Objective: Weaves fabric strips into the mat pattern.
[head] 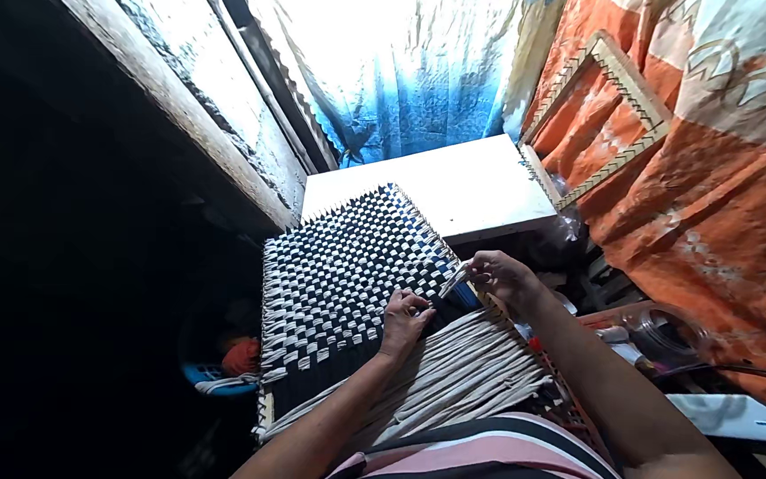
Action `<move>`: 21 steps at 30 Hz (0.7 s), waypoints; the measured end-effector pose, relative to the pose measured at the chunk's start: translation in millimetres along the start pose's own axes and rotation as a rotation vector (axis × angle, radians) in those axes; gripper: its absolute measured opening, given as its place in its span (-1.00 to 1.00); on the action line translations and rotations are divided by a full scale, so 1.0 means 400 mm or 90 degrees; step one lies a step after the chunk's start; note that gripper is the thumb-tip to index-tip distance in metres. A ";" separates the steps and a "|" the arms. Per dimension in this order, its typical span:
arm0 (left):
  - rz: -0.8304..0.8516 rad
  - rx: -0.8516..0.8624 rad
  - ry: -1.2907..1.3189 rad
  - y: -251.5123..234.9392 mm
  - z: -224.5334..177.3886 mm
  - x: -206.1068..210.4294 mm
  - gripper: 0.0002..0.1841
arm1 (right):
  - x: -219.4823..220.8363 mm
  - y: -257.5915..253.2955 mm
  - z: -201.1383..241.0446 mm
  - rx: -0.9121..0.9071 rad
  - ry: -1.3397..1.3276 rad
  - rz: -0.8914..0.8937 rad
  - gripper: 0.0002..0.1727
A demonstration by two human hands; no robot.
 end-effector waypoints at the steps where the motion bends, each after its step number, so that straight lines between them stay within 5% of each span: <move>1: 0.014 0.005 -0.018 -0.001 -0.001 0.002 -0.81 | 0.013 0.003 0.000 -0.017 0.035 0.065 -0.75; 4: 0.032 0.070 -0.060 -0.001 -0.012 0.009 -0.84 | 0.029 0.023 0.003 -0.109 0.244 0.156 -0.69; 7: 0.025 0.219 -0.116 0.000 -0.046 0.027 -0.85 | 0.026 0.033 0.021 -0.190 0.489 0.111 -0.58; 10: 0.024 0.322 -0.225 -0.001 -0.056 0.065 -0.77 | -0.002 0.008 0.048 -0.251 0.458 -0.005 -0.56; 14: 0.062 0.224 -0.195 -0.027 -0.033 0.064 -0.79 | -0.047 -0.051 0.037 -0.262 0.432 -0.164 -0.61; 21: 0.028 0.148 0.076 -0.037 -0.021 -0.030 -0.83 | -0.047 0.007 0.031 -0.165 0.154 -0.101 -0.72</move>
Point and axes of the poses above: each hand's wrist, its own y-axis away from the middle knuckle, its own x-axis out of the palm, z = x × y, the point moved 10 cm from there along -y, towards the middle knuckle, and after that the axes turned 11 degrees about -z, right-handed, at the moved point
